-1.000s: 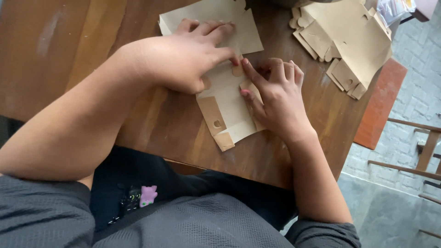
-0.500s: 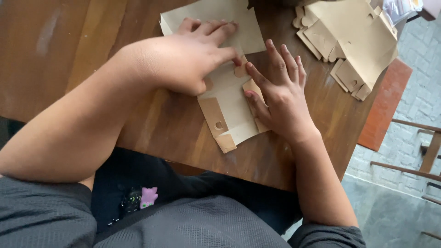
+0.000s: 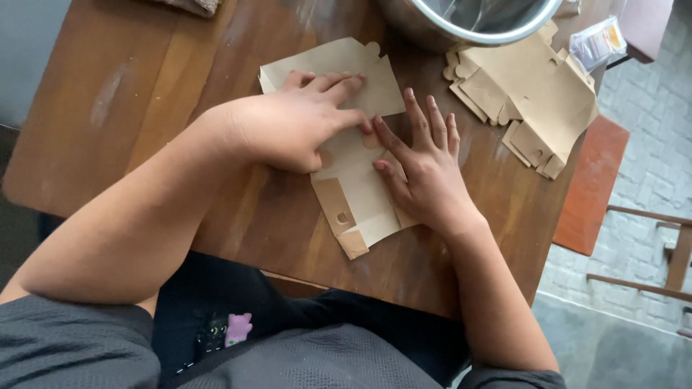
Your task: Assembling a small cardboard box from a flat template by folding the sides and interlocking the tabs.
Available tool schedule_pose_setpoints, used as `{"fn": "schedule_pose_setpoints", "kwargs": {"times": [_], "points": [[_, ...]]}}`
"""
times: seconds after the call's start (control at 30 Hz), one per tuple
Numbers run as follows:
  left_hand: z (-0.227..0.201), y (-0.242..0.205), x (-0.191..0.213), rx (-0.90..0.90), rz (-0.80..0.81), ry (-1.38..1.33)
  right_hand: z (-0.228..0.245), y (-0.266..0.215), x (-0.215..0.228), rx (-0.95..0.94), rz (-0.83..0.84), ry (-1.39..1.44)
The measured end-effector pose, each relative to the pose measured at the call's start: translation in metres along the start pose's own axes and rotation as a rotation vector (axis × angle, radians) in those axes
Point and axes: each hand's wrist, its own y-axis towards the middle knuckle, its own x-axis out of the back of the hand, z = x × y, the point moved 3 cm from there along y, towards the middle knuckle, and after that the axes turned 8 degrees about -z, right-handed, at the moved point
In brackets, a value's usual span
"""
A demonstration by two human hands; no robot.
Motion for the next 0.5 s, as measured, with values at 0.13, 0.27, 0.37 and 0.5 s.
{"fn": "schedule_pose_setpoints", "kwargs": {"times": [0.13, 0.27, 0.37, 0.5], "points": [[-0.001, -0.002, 0.006, 0.021, 0.016, -0.048, -0.005, -0.006, 0.004, -0.005, 0.009, -0.006], [-0.001, -0.002, 0.011, 0.020, 0.029, -0.035, -0.005, -0.012, 0.013, 0.012, 0.028, -0.047], [-0.002, -0.001, 0.009, 0.021, 0.031, -0.039, -0.004, -0.014, 0.015, 0.022, 0.031, -0.064], [0.002, 0.001, 0.005, -0.013, -0.024, 0.005, -0.004, -0.011, 0.010, 0.053, -0.025, -0.068]]}}
